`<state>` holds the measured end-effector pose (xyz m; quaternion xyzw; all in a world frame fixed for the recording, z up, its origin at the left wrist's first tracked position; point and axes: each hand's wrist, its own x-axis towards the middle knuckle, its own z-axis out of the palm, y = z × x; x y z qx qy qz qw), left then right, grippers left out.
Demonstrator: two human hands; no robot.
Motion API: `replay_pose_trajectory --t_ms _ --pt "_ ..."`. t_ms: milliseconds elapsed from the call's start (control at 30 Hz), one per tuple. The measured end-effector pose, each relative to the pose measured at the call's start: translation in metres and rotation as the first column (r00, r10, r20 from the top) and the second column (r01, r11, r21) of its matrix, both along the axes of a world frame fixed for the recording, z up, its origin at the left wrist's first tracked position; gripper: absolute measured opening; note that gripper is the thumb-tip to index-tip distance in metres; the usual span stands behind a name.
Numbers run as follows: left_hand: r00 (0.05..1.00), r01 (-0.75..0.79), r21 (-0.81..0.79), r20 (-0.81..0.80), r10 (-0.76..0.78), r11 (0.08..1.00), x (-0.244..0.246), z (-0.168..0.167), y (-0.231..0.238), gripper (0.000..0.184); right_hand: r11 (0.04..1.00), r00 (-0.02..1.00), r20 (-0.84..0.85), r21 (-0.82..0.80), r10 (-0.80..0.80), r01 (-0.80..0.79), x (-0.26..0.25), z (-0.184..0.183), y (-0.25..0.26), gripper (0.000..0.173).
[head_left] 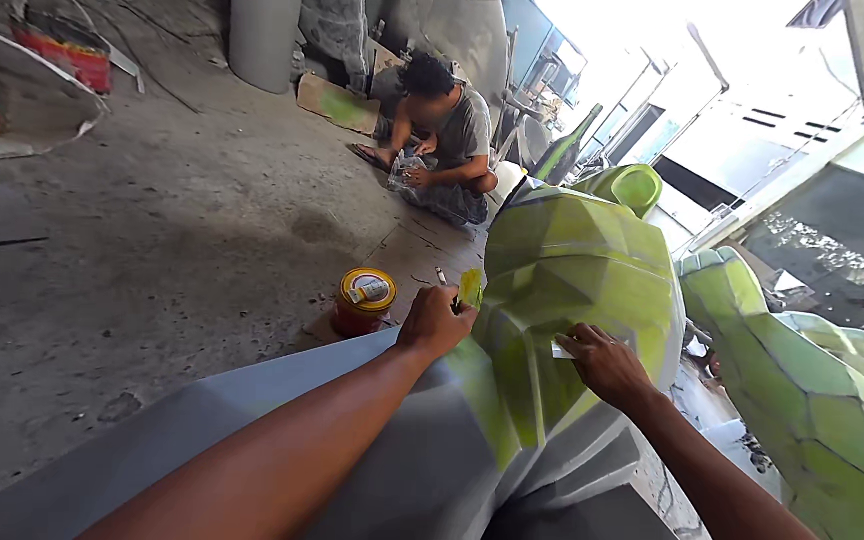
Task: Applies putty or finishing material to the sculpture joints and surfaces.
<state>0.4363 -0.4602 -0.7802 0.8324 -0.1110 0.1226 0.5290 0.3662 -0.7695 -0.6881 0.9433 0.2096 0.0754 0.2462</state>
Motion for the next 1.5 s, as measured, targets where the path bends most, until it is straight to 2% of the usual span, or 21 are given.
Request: replay_pose_trajectory --t_ms 100,200,333,467,600,733,867,967,1033,1133,1233,1333,1433,1500 --pt "1.000 0.013 -0.007 -0.013 -0.013 1.000 -0.002 0.001 0.001 0.020 0.997 0.996 -0.050 -0.032 -0.068 0.066 0.002 -0.008 0.003 0.027" --pt "1.000 0.021 -0.012 -0.022 -0.021 1.000 -0.002 0.002 0.001 0.021 1.000 0.997 -0.076 -0.025 -0.018 0.016 -0.003 -0.006 -0.002 0.023" --pt "0.999 0.036 -0.010 -0.008 -0.036 0.999 -0.003 0.001 0.000 0.025 0.996 0.997 0.002 0.040 0.074 -0.074 -0.001 -0.008 -0.008 0.030" --pt "0.998 0.059 -0.015 0.003 -0.059 0.998 -0.002 0.000 0.001 0.025 0.999 0.999 0.030 -0.005 0.034 -0.033 0.008 -0.018 -0.004 0.034" --pt "0.998 0.066 -0.004 0.001 -0.066 0.998 0.000 -0.002 0.003 0.025 1.000 0.991 -0.132 0.022 -0.007 0.010 0.003 -0.002 0.001 0.023" --pt "0.998 0.059 0.004 0.003 -0.059 0.998 0.000 -0.002 0.003 0.025 1.000 0.975 -0.221 0.005 -0.016 0.017 -0.027 0.000 -0.005 0.025" --pt "0.998 0.055 -0.001 -0.007 -0.055 0.998 -0.001 -0.001 0.000 0.026 0.999 0.983 -0.182 -0.016 0.034 -0.037 -0.058 -0.016 -0.018 0.032" --pt "0.998 0.063 0.001 -0.013 -0.063 0.998 -0.002 0.000 0.000 0.026 0.998 0.981 -0.190 0.057 0.042 -0.032 -0.060 -0.005 -0.017 0.028" --pt "0.997 0.072 0.002 -0.014 -0.071 0.997 -0.001 -0.001 0.000 0.026 0.989 0.992 -0.103 0.136 0.077 -0.063 -0.049 0.010 -0.021 0.029" --pt "0.996 0.086 -0.008 -0.014 -0.086 0.996 0.000 -0.002 0.002 0.025 0.987 0.995 0.037 0.125 0.098 -0.102 -0.026 0.024 -0.033 0.037" --pt "0.997 0.074 -0.006 0.004 -0.074 0.997 0.001 -0.004 0.001 0.026 0.999 0.999 0.011 0.027 0.035 -0.036 -0.021 0.018 -0.038 0.040" --pt "0.998 0.060 -0.002 -0.003 -0.060 0.998 0.000 -0.004 0.001 0.027 0.998 1.000 -0.029 -0.063 0.012 -0.014 -0.029 0.019 -0.035 0.031" --pt "0.997 0.067 0.008 -0.028 -0.067 0.998 -0.002 -0.001 0.001 0.026 0.997 0.995 -0.075 -0.044 0.061 -0.065 -0.031 0.026 -0.033 0.026" --pt "0.997 0.070 0.005 -0.034 -0.070 0.998 -0.002 -0.001 0.000 0.026 0.993 0.992 -0.042 0.023 0.120 -0.119 -0.024 0.027 -0.030 0.028"
